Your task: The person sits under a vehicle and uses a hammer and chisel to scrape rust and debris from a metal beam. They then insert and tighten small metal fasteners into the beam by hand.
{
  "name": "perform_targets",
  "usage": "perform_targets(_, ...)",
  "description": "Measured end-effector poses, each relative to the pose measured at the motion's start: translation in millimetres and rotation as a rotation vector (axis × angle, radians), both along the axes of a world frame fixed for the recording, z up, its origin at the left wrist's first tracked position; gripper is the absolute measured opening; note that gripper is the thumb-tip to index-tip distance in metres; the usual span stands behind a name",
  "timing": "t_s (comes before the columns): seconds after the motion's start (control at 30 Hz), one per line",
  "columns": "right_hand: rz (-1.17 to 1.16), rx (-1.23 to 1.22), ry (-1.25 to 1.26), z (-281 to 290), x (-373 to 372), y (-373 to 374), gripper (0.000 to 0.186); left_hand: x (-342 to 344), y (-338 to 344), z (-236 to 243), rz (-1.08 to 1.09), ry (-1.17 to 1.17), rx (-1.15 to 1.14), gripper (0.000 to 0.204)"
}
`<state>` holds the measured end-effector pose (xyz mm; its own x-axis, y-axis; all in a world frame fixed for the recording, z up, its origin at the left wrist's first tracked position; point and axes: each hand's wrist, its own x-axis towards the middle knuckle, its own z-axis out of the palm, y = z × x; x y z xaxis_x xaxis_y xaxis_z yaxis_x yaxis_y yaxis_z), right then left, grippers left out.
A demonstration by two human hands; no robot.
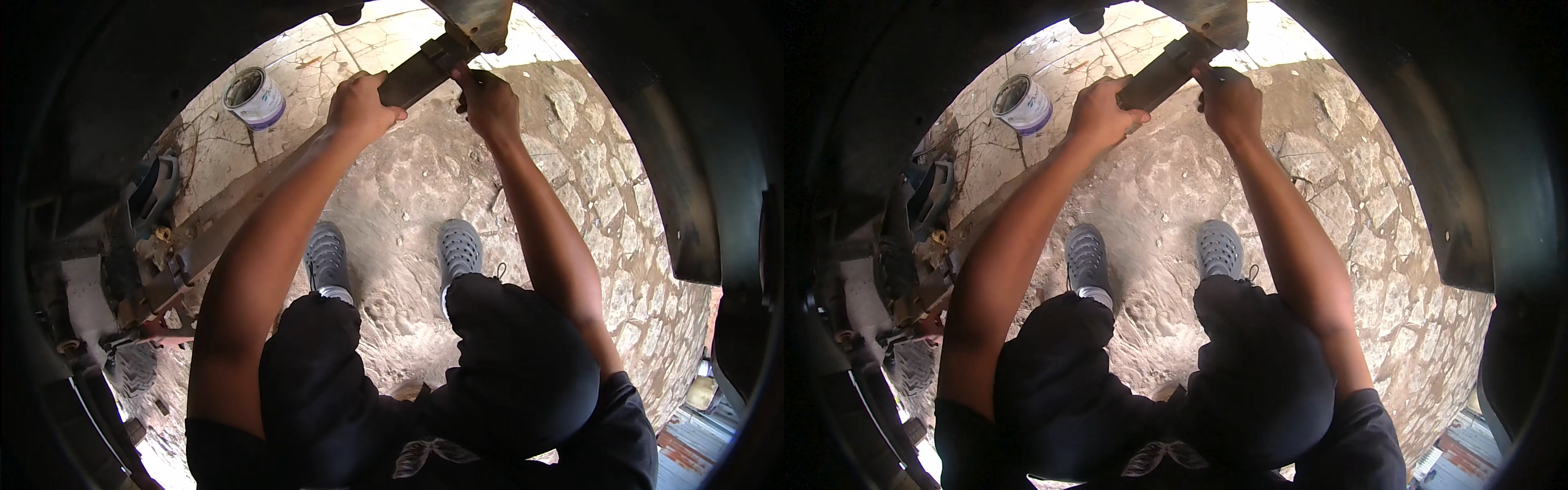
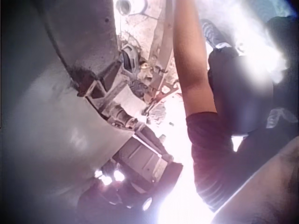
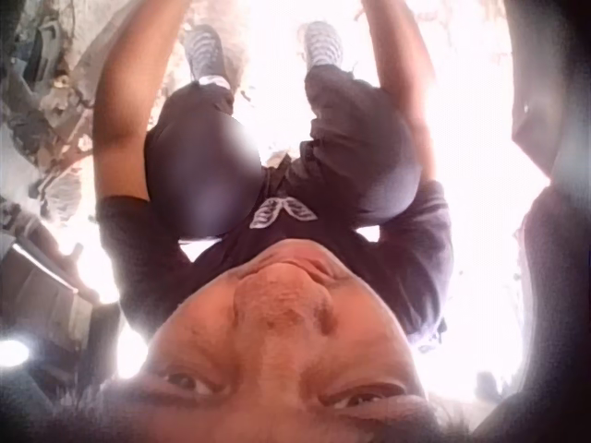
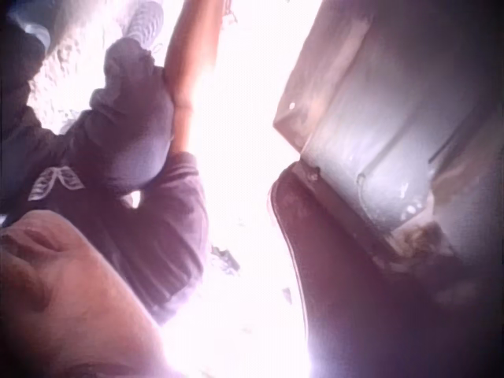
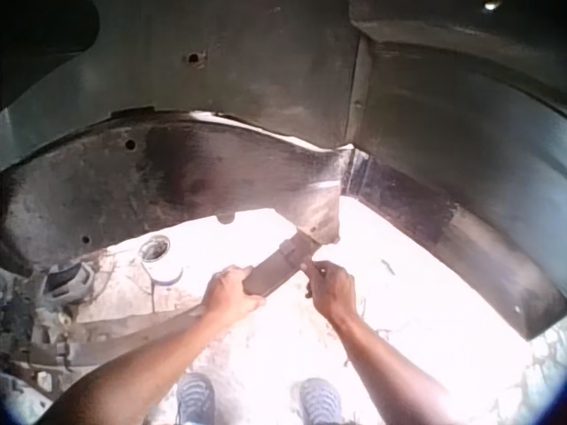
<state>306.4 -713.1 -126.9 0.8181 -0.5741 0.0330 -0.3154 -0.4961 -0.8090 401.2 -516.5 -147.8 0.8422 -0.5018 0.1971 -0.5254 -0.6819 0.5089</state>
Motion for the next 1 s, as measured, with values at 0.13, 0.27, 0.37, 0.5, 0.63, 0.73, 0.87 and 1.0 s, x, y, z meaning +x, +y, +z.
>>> perform_targets(0.13, 0.045, 0.212, 0.062, -7, -13, 3, 0.053, -2, 1, 3, -0.033, 0.068, -0.024, 0.076)
perform_targets(0.27, 0.151, 0.374, 0.058, -7, -11, 25, 0.052, 3, 2, -4, -0.059, 0.046, -0.100, 0.074)
perform_targets(0.37, 0.081, 0.437, 0.050, -25, 6, 40, 0.048, 7, 3, -7, -0.054, 0.028, -0.160, 0.066)
perform_targets(0.5, -0.074, 0.602, -0.196, -49, 35, 33, 0.064, 4, -2, -5, -0.071, 0.071, -0.178, 0.061)
perform_targets(0.63, -0.143, 0.622, -0.363, -73, 81, 48, 0.086, 9, 6, -4, -0.066, 0.075, -0.081, 0.078)
perform_targets(0.73, -0.199, 0.762, -0.275, -75, 65, 59, 0.103, 3, 23, -2, -0.050, 0.205, -0.178, 0.101)
perform_targets(0.87, -0.233, 0.622, -0.192, -62, 28, 65, 0.107, -8, 37, 5, -0.089, 0.316, -0.252, 0.087)
perform_targets(1.0, -0.208, 0.665, -0.227, -58, 63, 70, 0.071, -8, 30, -9, -0.071, 0.214, -0.253, 0.077)
